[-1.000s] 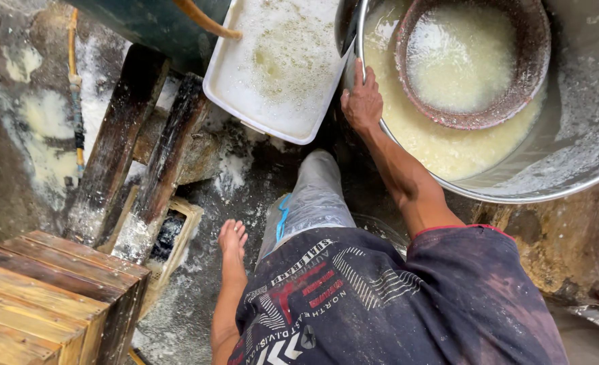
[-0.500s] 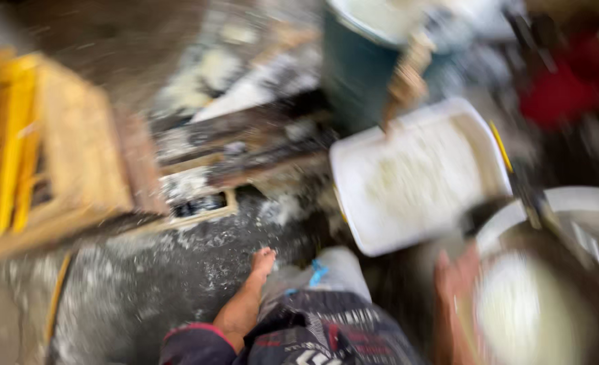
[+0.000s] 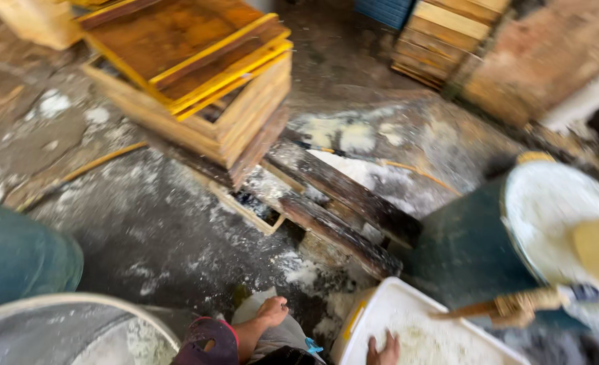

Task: The person stirs a yellowish liquid in a large metal basin using a ladle, then uses a round sieve to skim solids from the surface. They then pick up wooden frames and dip them into the liquid to coat them.

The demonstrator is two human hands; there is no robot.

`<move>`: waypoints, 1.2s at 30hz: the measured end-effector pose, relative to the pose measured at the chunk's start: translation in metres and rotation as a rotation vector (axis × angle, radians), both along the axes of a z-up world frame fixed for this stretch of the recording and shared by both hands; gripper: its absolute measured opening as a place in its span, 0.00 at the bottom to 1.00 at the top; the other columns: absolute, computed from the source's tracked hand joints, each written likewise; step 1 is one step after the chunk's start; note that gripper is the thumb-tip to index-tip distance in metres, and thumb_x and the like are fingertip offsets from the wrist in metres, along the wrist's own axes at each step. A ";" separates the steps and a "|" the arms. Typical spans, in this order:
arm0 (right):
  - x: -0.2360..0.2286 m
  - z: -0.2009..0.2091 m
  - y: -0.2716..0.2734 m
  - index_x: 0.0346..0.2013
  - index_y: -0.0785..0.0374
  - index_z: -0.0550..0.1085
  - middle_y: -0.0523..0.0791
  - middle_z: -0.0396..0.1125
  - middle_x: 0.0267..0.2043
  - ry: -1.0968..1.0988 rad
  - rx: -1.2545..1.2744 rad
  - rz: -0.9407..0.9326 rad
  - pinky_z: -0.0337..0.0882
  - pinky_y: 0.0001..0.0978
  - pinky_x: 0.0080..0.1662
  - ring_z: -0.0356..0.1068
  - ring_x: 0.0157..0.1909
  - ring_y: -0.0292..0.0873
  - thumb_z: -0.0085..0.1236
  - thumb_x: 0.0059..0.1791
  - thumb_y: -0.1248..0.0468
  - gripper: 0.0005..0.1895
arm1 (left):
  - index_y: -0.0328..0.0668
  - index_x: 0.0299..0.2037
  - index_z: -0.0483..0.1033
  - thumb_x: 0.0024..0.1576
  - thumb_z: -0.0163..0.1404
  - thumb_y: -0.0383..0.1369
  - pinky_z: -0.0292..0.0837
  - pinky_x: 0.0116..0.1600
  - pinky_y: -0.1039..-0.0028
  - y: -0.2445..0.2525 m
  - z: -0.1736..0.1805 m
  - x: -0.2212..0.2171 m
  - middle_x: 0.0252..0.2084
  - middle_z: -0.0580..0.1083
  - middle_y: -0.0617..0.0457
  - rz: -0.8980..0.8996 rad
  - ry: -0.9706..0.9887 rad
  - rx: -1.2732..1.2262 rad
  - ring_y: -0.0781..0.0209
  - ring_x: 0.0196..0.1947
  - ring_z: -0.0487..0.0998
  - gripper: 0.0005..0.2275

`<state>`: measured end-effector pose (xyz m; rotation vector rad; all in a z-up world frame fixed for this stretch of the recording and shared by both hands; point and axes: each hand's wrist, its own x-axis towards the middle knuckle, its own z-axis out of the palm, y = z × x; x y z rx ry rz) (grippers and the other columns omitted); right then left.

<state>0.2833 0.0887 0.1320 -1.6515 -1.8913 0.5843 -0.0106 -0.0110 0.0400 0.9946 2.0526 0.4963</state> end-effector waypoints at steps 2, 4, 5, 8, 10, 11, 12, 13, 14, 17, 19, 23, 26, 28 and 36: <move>-0.042 -0.003 0.033 0.60 0.70 0.71 0.63 0.59 0.68 0.036 0.022 0.176 0.63 0.46 0.64 0.60 0.68 0.63 0.60 0.46 0.56 0.31 | 0.48 0.54 0.79 0.56 0.52 0.41 0.72 0.60 0.64 -0.003 0.016 -0.016 0.54 0.77 0.46 0.127 -0.070 0.004 0.47 0.55 0.78 0.17; -0.100 -0.002 0.075 0.58 0.71 0.72 0.63 0.60 0.68 0.026 0.115 0.375 0.63 0.47 0.64 0.61 0.68 0.62 0.59 0.48 0.57 0.28 | 0.48 0.55 0.78 0.55 0.53 0.42 0.73 0.59 0.64 -0.006 0.022 -0.039 0.54 0.78 0.45 0.219 -0.115 0.038 0.47 0.54 0.79 0.18; -0.131 0.001 0.091 0.58 0.72 0.71 0.63 0.61 0.67 0.023 0.163 0.476 0.62 0.47 0.65 0.61 0.69 0.63 0.58 0.49 0.58 0.27 | 0.47 0.55 0.78 0.55 0.53 0.42 0.73 0.59 0.64 -0.007 0.022 -0.052 0.53 0.78 0.45 0.251 -0.124 0.072 0.48 0.53 0.79 0.19; -0.231 0.022 0.122 0.58 0.73 0.71 0.62 0.64 0.64 0.070 0.180 0.658 0.64 0.48 0.64 0.64 0.66 0.63 0.57 0.50 0.59 0.25 | 0.48 0.58 0.77 0.56 0.52 0.41 0.76 0.56 0.62 -0.007 0.014 -0.104 0.55 0.77 0.44 0.439 -0.184 0.171 0.47 0.52 0.81 0.19; -0.303 0.047 0.127 0.58 0.73 0.71 0.62 0.65 0.64 0.116 0.187 0.735 0.65 0.48 0.64 0.65 0.65 0.63 0.55 0.51 0.61 0.24 | 0.48 0.61 0.73 0.56 0.51 0.40 0.78 0.53 0.62 -0.007 0.009 -0.149 0.57 0.75 0.43 0.602 -0.360 0.159 0.48 0.50 0.82 0.22; -0.340 0.060 0.127 0.58 0.74 0.70 0.62 0.65 0.64 0.139 0.202 0.768 0.65 0.49 0.64 0.65 0.65 0.63 0.56 0.51 0.61 0.24 | 0.45 0.60 0.74 0.56 0.52 0.40 0.77 0.55 0.63 -0.005 0.007 -0.171 0.56 0.77 0.43 0.615 -0.308 0.240 0.48 0.51 0.82 0.21; -0.376 0.074 0.127 0.58 0.74 0.70 0.62 0.65 0.64 0.163 0.217 0.799 0.65 0.49 0.64 0.65 0.65 0.64 0.56 0.52 0.61 0.24 | 0.43 0.58 0.75 0.56 0.53 0.41 0.76 0.56 0.64 -0.001 0.006 -0.194 0.54 0.78 0.42 0.625 -0.254 0.318 0.49 0.52 0.82 0.21; -0.411 0.089 0.129 0.59 0.75 0.70 0.62 0.65 0.63 0.185 0.259 0.835 0.65 0.50 0.65 0.65 0.65 0.64 0.56 0.52 0.61 0.24 | 0.40 0.57 0.76 0.56 0.54 0.41 0.75 0.57 0.65 0.000 0.005 -0.216 0.53 0.80 0.41 0.635 -0.197 0.395 0.49 0.53 0.82 0.21; -0.446 0.101 0.129 0.59 0.75 0.69 0.63 0.65 0.63 0.205 0.295 0.872 0.64 0.50 0.65 0.65 0.66 0.64 0.56 0.53 0.61 0.24 | 0.40 0.57 0.76 0.56 0.54 0.41 0.75 0.57 0.65 -0.004 0.004 -0.239 0.53 0.79 0.41 0.620 -0.183 0.405 0.49 0.54 0.81 0.21; -0.548 0.135 0.141 0.65 0.78 0.64 0.64 0.63 0.63 0.331 0.236 0.920 0.65 0.50 0.64 0.64 0.66 0.64 0.54 0.55 0.59 0.30 | 0.40 0.58 0.76 0.57 0.53 0.41 0.74 0.57 0.65 -0.007 0.004 -0.312 0.54 0.78 0.42 0.596 -0.169 0.439 0.49 0.55 0.80 0.21; -0.612 0.155 0.163 0.62 0.77 0.68 0.66 0.65 0.64 0.289 0.481 0.983 0.61 0.54 0.68 0.63 0.68 0.66 0.54 0.55 0.60 0.26 | 0.39 0.58 0.75 0.57 0.53 0.40 0.74 0.57 0.66 -0.014 0.003 -0.359 0.54 0.79 0.42 0.595 -0.195 0.482 0.50 0.55 0.80 0.21; -0.729 0.185 0.216 0.61 0.76 0.69 0.65 0.66 0.63 0.363 0.680 1.028 0.54 0.59 0.73 0.63 0.69 0.68 0.52 0.60 0.62 0.20 | 0.40 0.60 0.74 0.57 0.53 0.39 0.76 0.54 0.68 -0.048 0.009 -0.435 0.51 0.80 0.42 0.689 -0.202 0.494 0.54 0.51 0.82 0.21; -0.789 0.182 0.242 0.65 0.66 0.69 0.61 0.58 0.71 0.154 0.621 0.915 0.47 0.68 0.72 0.50 0.73 0.71 0.48 0.60 0.57 0.22 | 0.38 0.61 0.74 0.58 0.54 0.39 0.75 0.54 0.69 -0.090 0.009 -0.467 0.51 0.81 0.43 0.885 -0.204 0.519 0.57 0.51 0.82 0.22; -0.813 0.163 0.242 0.64 0.58 0.72 0.60 0.51 0.75 -0.042 0.487 0.839 0.42 0.75 0.64 0.38 0.73 0.77 0.46 0.59 0.53 0.22 | 0.37 0.62 0.73 0.59 0.53 0.38 0.73 0.56 0.71 -0.127 0.006 -0.483 0.53 0.80 0.45 1.030 -0.247 0.554 0.58 0.53 0.80 0.22; -0.810 0.160 0.262 0.64 0.49 0.73 0.51 0.57 0.76 -0.234 0.462 0.896 0.42 0.74 0.71 0.42 0.78 0.71 0.47 0.59 0.48 0.22 | 0.33 0.63 0.72 0.59 0.53 0.37 0.70 0.60 0.70 -0.220 0.002 -0.489 0.57 0.77 0.44 1.337 -0.250 0.495 0.59 0.55 0.78 0.23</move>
